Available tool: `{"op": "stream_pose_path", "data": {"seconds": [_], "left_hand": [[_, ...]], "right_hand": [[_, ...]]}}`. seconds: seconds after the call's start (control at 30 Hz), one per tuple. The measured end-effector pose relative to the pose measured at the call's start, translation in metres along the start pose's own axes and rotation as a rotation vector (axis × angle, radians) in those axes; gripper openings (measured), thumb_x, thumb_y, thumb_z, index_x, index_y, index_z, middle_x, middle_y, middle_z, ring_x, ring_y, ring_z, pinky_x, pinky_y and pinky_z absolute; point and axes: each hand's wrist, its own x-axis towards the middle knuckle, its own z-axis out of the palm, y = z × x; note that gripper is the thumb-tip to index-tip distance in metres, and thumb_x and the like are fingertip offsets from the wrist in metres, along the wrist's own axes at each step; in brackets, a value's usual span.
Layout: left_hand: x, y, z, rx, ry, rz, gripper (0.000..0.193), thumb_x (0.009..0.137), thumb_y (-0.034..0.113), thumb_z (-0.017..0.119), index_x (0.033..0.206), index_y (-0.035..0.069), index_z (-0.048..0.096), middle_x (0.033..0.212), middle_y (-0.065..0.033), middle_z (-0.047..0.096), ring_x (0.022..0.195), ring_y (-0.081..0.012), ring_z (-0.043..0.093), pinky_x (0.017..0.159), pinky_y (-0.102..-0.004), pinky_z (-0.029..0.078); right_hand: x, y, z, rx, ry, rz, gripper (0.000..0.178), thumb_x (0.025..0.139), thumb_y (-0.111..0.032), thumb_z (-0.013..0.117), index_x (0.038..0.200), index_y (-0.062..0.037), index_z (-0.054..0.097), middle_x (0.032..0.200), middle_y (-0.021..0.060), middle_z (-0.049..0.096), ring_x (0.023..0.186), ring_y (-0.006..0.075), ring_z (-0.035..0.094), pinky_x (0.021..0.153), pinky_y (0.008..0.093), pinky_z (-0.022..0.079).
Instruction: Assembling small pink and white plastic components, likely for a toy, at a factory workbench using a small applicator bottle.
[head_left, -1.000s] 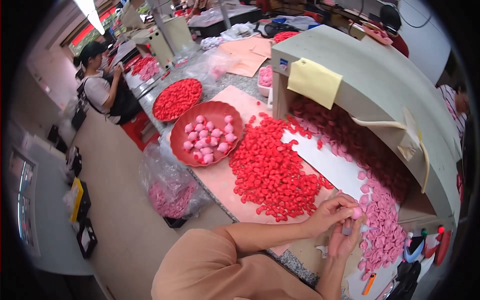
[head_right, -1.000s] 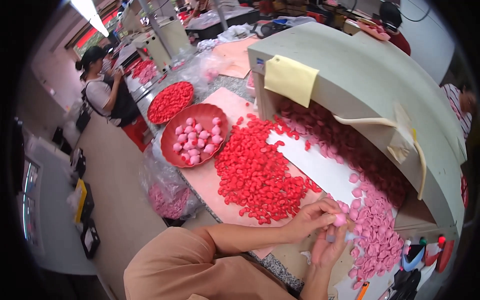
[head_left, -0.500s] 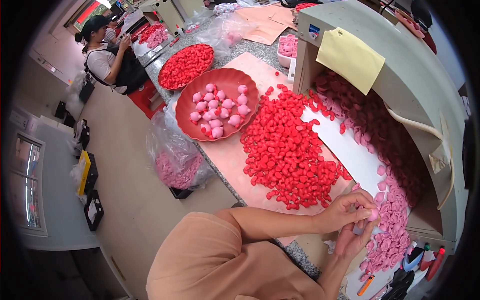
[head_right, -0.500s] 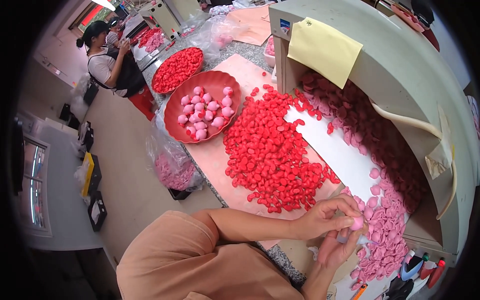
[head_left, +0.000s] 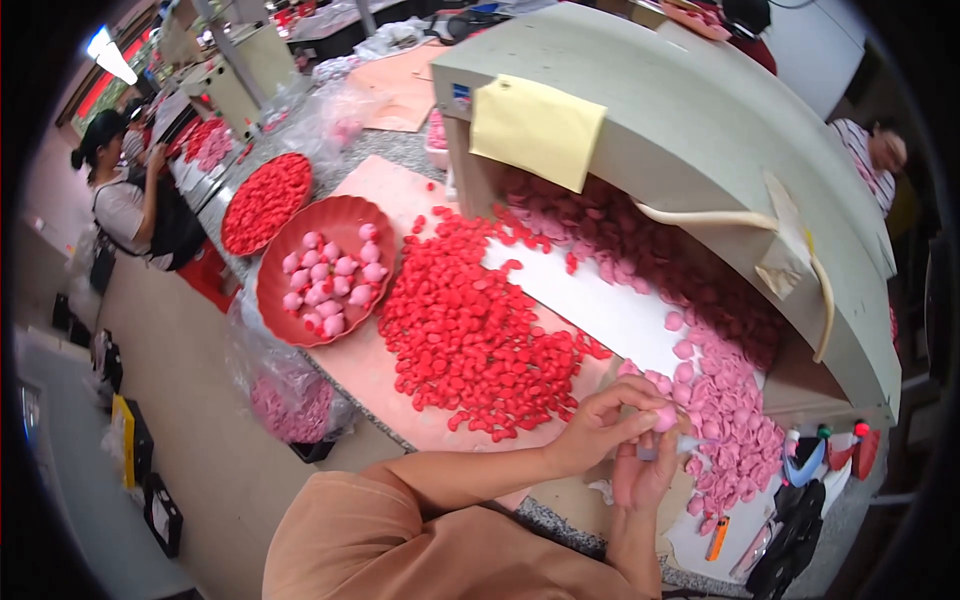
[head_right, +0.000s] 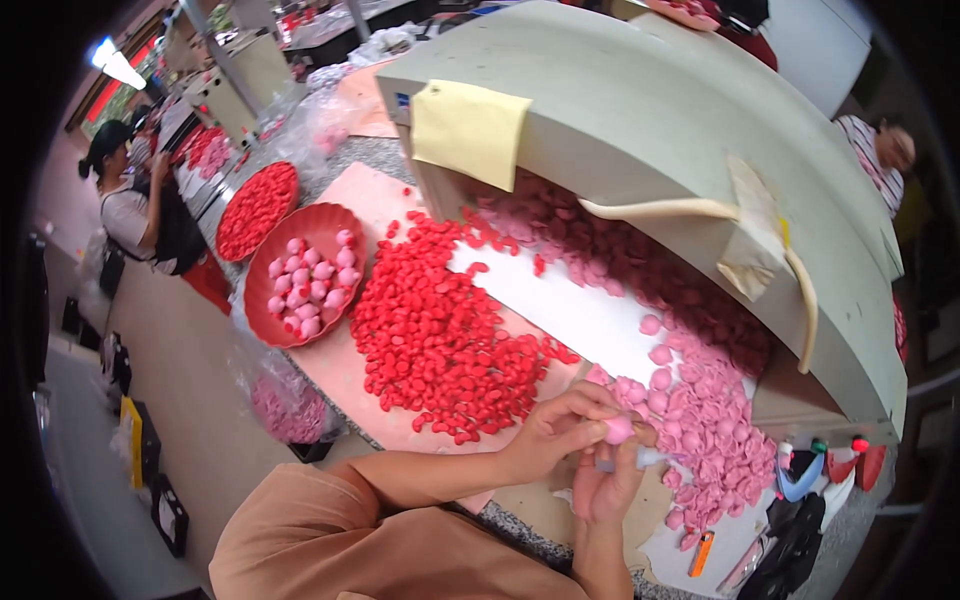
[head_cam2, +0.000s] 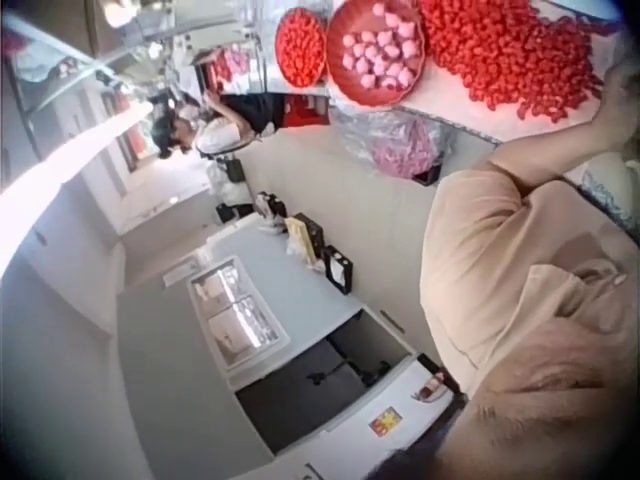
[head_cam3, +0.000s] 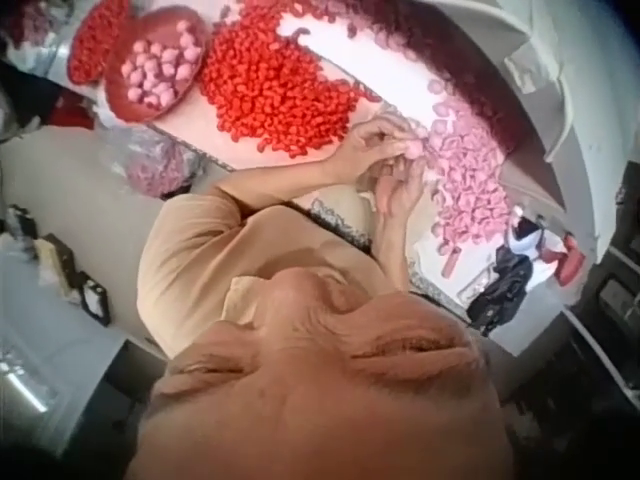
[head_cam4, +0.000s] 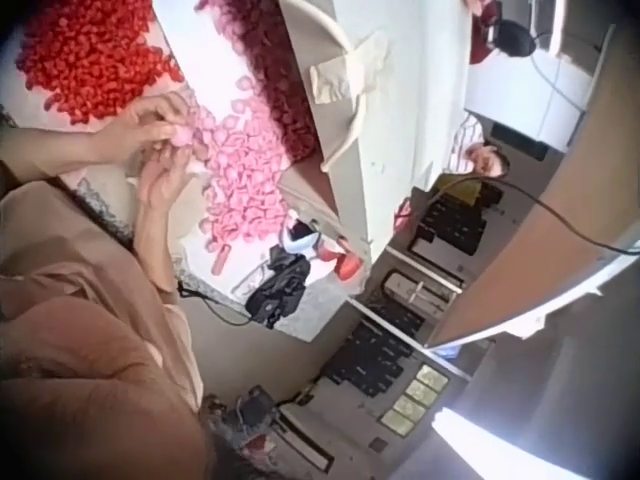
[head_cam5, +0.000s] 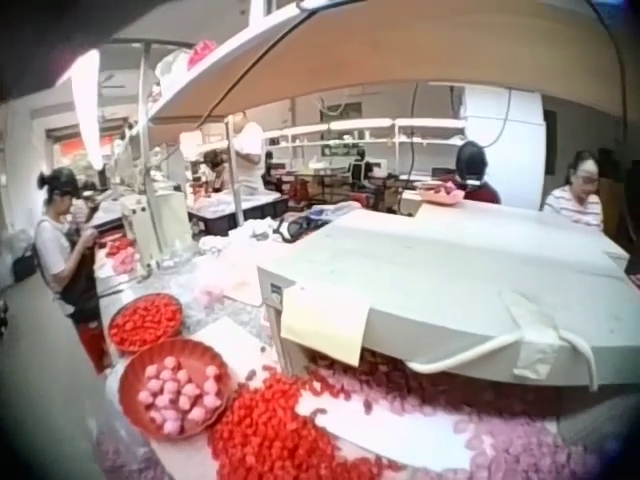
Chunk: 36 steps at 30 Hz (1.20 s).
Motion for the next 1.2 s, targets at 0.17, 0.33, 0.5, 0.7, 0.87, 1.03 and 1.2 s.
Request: {"op": "stream_pose_path", "data": {"seconds": [0.17,0.33,0.5,0.7,0.87,1.03,1.2], "left_hand": [[-0.003,0.001,-0.008,0.036,0.064,-0.005,0.014,0.088,0.001,0.053,0.1,0.008,0.057,0.115,-0.0103,0.048,0.096,-0.0146,0.054,0.074,-0.0256,0.048],[-0.001,0.0,-0.003,0.039,0.055,-0.019,0.013,0.089,0.002,0.053,0.1,0.008,0.057,0.115,-0.0099,0.048,0.094,-0.0142,0.054,0.073,-0.0256,0.048],[-0.005,-0.004,-0.003,0.093,0.06,0.036,0.013,0.089,0.002,0.053,0.101,0.006,0.056,0.114,-0.0096,0.047,0.091,-0.014,0.054,0.073,-0.0261,0.049],[-0.001,-0.01,-0.005,0.105,0.034,0.02,0.016,0.089,0.002,0.053,0.104,0.006,0.056,0.113,-0.0094,0.049,0.089,-0.0155,0.056,0.071,-0.0269,0.05],[0.006,0.005,-0.009,0.527,0.051,0.09,0.035,0.083,0.006,0.065,0.116,0.002,0.054,0.112,-0.0082,0.054,0.102,-0.0147,0.053,0.086,-0.0278,0.045],[0.023,0.014,-0.022,0.988,-0.142,0.174,0.039,0.079,0.009,0.068,0.116,0.003,0.056,0.11,-0.0081,0.06,0.104,-0.0209,0.053,0.093,-0.032,0.039],[0.014,0.008,-0.015,0.416,-0.033,-0.167,0.034,0.087,0.007,0.06,0.119,0.0,0.051,0.115,-0.0073,0.055,0.107,-0.0143,0.05,0.094,-0.0284,0.04]], "right_hand": [[0.002,0.002,0.007,0.104,-0.006,0.086,0.016,0.089,-0.02,0.059,0.103,-0.0157,0.051,0.104,-0.0012,0.052,0.082,0.0102,0.05,0.071,0.0283,0.044],[0.003,-0.001,-0.001,0.1,-0.091,0.041,0.016,0.09,-0.02,0.059,0.103,-0.0157,0.051,0.104,-0.0005,0.051,0.079,0.0103,0.048,0.069,0.0284,0.043],[-0.003,0.0,0.002,0.091,-0.092,0.017,0.016,0.09,-0.02,0.058,0.103,-0.0149,0.051,0.106,0.0001,0.05,0.082,0.0118,0.048,0.069,0.029,0.043],[0.001,-0.004,0.002,0.087,0.042,0.004,0.018,0.089,-0.018,0.059,0.104,-0.0134,0.051,0.107,0.0015,0.051,0.086,0.0135,0.05,0.068,0.0289,0.043],[0.015,-0.02,0.002,-0.136,-0.06,-0.035,0.012,0.086,-0.009,0.061,0.096,-0.0055,0.056,0.099,0.0052,0.054,0.083,0.0128,0.055,0.066,0.0259,0.045],[0.024,-0.033,-0.006,-0.447,0.008,-0.032,0.017,0.082,-0.006,0.065,0.099,-0.0021,0.062,0.101,0.0045,0.055,0.082,0.0105,0.056,0.069,0.0229,0.046],[0.023,-0.033,-0.008,-0.773,-0.178,-0.353,0.029,0.078,-0.002,0.067,0.106,-0.0017,0.062,0.11,0.0059,0.053,0.088,0.0108,0.053,0.077,0.0233,0.045]]}}
